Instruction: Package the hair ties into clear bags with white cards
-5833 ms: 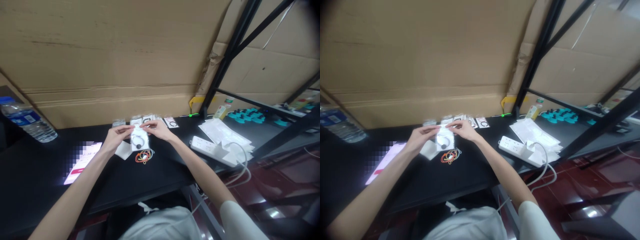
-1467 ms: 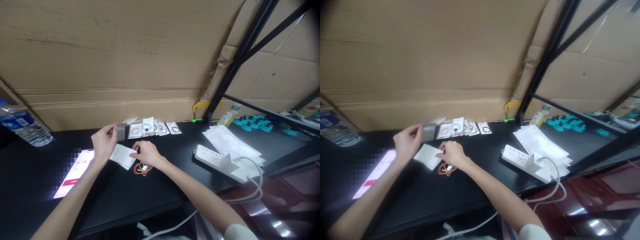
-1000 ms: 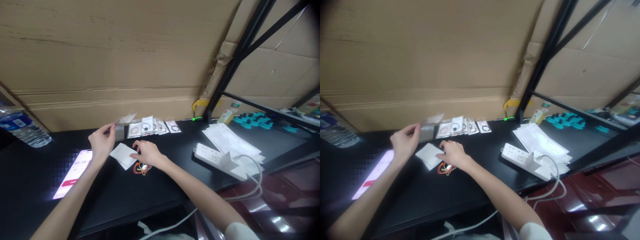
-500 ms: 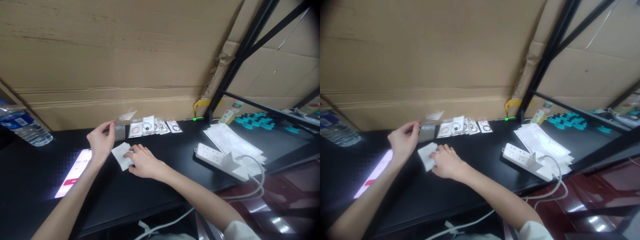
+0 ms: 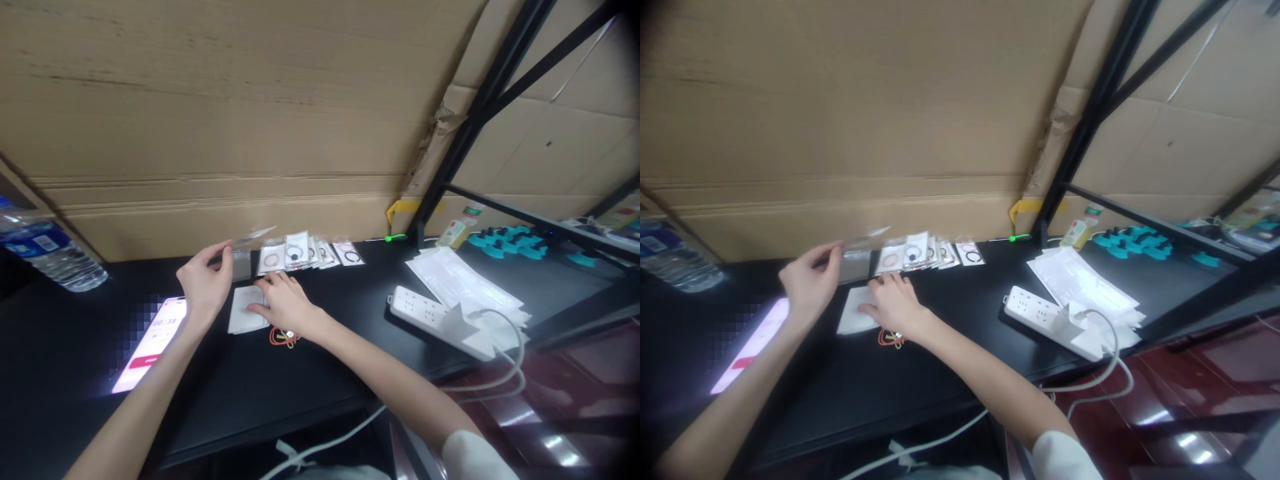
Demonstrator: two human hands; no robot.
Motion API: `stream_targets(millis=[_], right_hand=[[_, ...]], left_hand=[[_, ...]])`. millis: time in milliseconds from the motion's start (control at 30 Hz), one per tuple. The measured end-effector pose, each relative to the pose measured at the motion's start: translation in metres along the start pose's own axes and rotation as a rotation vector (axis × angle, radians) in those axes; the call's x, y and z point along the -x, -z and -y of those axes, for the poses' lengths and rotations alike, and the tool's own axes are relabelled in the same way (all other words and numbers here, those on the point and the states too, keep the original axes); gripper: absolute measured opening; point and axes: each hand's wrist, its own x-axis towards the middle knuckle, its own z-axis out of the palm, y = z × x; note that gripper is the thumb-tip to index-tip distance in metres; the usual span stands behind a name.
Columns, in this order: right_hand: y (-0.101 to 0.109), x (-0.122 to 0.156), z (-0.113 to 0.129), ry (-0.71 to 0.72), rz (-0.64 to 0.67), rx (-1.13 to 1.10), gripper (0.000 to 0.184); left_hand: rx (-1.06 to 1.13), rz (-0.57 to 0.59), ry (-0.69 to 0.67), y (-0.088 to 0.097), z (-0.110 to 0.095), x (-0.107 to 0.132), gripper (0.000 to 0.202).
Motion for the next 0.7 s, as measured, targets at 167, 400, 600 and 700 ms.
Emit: stream_targets(millis=[167,400,600,700], right_hand=[[-0.009,-0.014,-0.016,0.0,0.057,-0.033,0.063],[-0.012,-0.016,-0.028,-0.025,0.04,-0.188,0.074],[-0.014,-0.02,-0.035,-0.165,-0.006,-0.319,0.072],[-0.016,-0.018,-0.036,-0.225,-0.013,-0.34,0.074]], left_hand=[[0.336,0.015,0.155,-0.009,0.003,0.002,0.034],[0.677,0.06,0.406,-0.02,0.015,-0.001,0.048],[0.807,0.108,0.583,-0.021,0.018,-0.005,0.053],[0.869,0.125,0.617,-0.021,0.016,-0.005,0.051]])
